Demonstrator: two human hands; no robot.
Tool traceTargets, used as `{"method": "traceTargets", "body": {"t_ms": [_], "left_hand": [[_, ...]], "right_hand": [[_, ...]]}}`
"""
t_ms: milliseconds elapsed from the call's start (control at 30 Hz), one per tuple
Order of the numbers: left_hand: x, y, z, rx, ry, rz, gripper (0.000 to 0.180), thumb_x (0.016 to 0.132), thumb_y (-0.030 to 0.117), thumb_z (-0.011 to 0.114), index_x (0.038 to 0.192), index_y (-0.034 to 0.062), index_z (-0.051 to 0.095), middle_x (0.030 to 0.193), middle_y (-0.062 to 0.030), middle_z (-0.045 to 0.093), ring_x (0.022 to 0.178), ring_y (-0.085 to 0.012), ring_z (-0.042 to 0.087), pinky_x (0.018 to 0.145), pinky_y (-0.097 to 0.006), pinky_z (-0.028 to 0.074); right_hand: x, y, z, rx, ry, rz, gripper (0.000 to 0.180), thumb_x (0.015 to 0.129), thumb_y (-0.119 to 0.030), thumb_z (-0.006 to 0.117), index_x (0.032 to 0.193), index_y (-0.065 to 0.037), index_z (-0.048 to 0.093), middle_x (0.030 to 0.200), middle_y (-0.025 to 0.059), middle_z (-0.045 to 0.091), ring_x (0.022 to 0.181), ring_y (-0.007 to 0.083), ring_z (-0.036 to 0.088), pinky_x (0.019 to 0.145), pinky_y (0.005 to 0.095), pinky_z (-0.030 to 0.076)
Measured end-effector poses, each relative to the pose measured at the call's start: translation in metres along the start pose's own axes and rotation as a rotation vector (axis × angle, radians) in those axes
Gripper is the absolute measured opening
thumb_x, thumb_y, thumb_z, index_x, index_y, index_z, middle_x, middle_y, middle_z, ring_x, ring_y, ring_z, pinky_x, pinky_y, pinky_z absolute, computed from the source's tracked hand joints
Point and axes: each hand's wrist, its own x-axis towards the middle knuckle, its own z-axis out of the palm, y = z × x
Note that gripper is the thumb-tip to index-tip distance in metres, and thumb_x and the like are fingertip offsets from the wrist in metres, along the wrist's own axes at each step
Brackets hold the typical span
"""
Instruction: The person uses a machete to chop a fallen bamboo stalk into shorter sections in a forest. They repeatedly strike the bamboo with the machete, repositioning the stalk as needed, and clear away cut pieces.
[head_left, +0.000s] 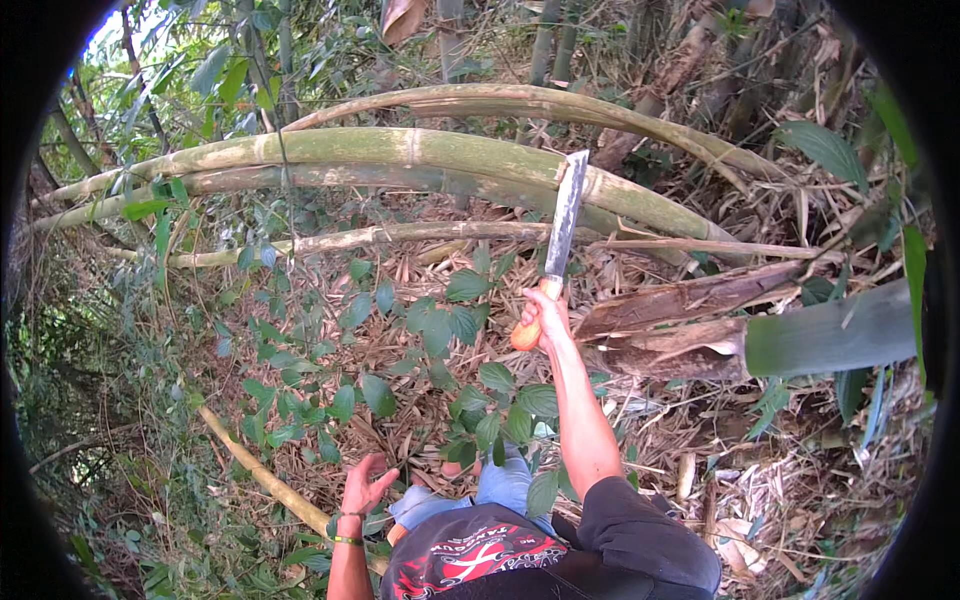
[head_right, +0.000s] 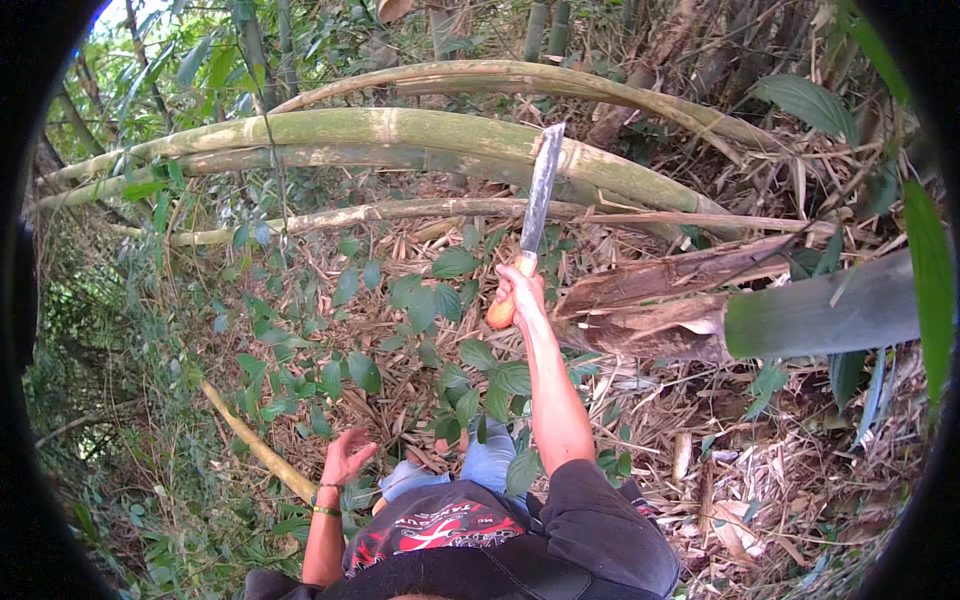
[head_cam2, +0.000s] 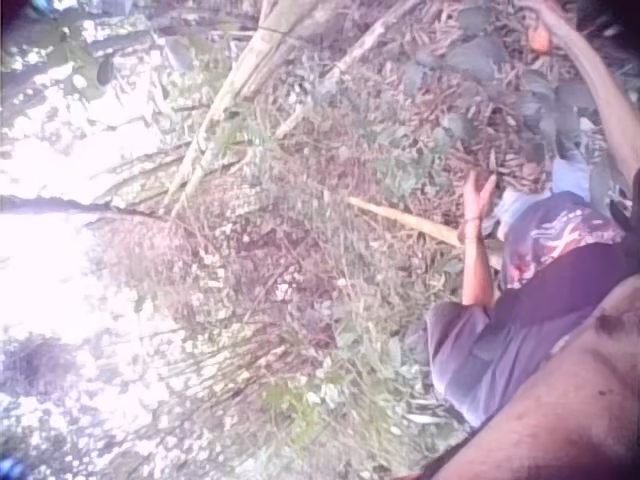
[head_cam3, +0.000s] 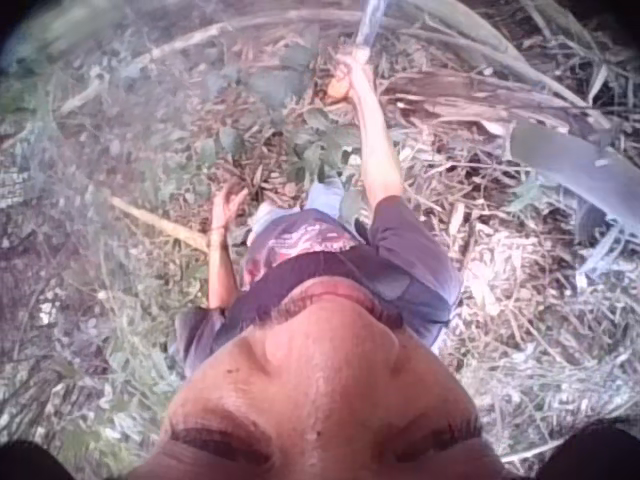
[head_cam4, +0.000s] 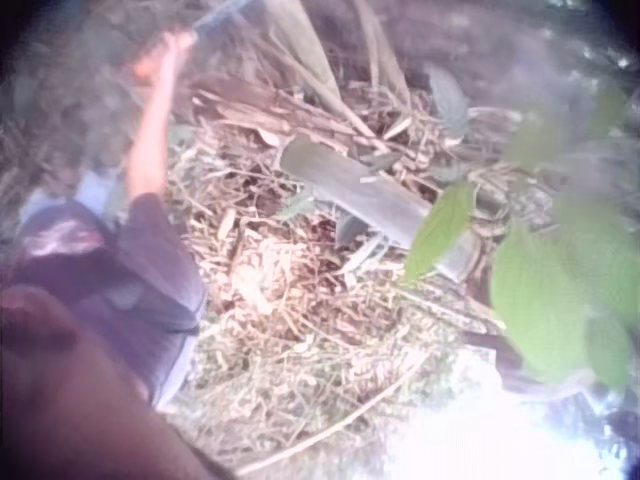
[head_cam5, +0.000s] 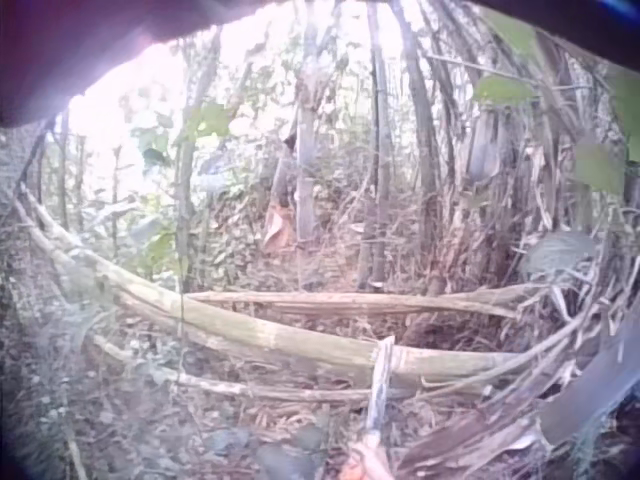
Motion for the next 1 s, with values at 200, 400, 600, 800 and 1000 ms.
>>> {"method": "traceTargets", "body": {"t_ms": [200, 400, 600, 800, 1000], "left_hand": [[0.037, 0.038, -0.006, 0.098, -0.083, 0.128, 0.047, 0.082, 0.028, 0.079, 0.117, -0.0011, 0.065, 0.103, -0.0156, 0.073, 0.097, -0.0256, 0.071, 0.087, -0.037, 0.055], [-0.010, -0.017, -0.041, 0.076, 0.106, -0.056, 0.056, 0.080, 0.035, 0.080, 0.120, -0.0013, 0.063, 0.103, -0.0161, 0.073, 0.095, -0.0262, 0.071, 0.085, -0.038, 0.055], [-0.046, -0.045, -0.030, 0.053, 0.128, -0.182, 0.053, 0.081, 0.032, 0.080, 0.117, -0.0024, 0.064, 0.100, -0.0164, 0.073, 0.095, -0.0262, 0.071, 0.088, -0.037, 0.055], [-0.020, -0.010, -0.003, 0.047, 0.037, -0.073, 0.050, 0.082, 0.030, 0.080, 0.117, -0.0018, 0.065, 0.102, -0.0163, 0.073, 0.096, -0.0246, 0.071, 0.086, -0.037, 0.056], [-0.005, -0.007, -0.007, -0.034, 0.064, -0.039, 0.047, 0.081, 0.028, 0.079, 0.115, -0.0016, 0.065, 0.100, -0.0151, 0.074, 0.094, -0.0246, 0.072, 0.085, -0.036, 0.056]], "right_hand": [[-0.044, -0.123, 0.009, -0.410, 0.252, -0.573, 0.035, 0.096, -0.038, 0.065, 0.088, -0.005, 0.058, 0.058, -0.0011, 0.051, 0.047, 0.0103, 0.053, 0.043, 0.0273, 0.042], [-0.087, -0.274, 0.067, 0.098, 0.117, -1.050, 0.075, 0.096, -0.077, 0.021, 0.083, -0.008, 0.047, 0.058, 0.0030, 0.044, 0.051, 0.0164, 0.044, 0.054, 0.0320, 0.041], [0.022, -0.124, 0.048, 0.423, 0.262, -0.701, 0.072, 0.092, -0.080, 0.028, 0.083, -0.012, 0.046, 0.056, 0.0005, 0.043, 0.050, 0.0163, 0.047, 0.056, 0.0339, 0.044], [0.025, -0.063, 0.037, 0.042, 0.054, 0.027, 0.069, 0.091, -0.076, 0.044, 0.073, -0.010, 0.047, 0.053, -0.0011, 0.042, 0.042, 0.0134, 0.044, 0.040, 0.0291, 0.037], [-0.045, -0.186, 0.027, -0.268, 0.238, -0.599, 0.062, 0.102, -0.062, 0.034, 0.079, -0.008, 0.056, 0.053, 0.0002, 0.051, 0.043, 0.0119, 0.051, 0.041, 0.0306, 0.043]]}}
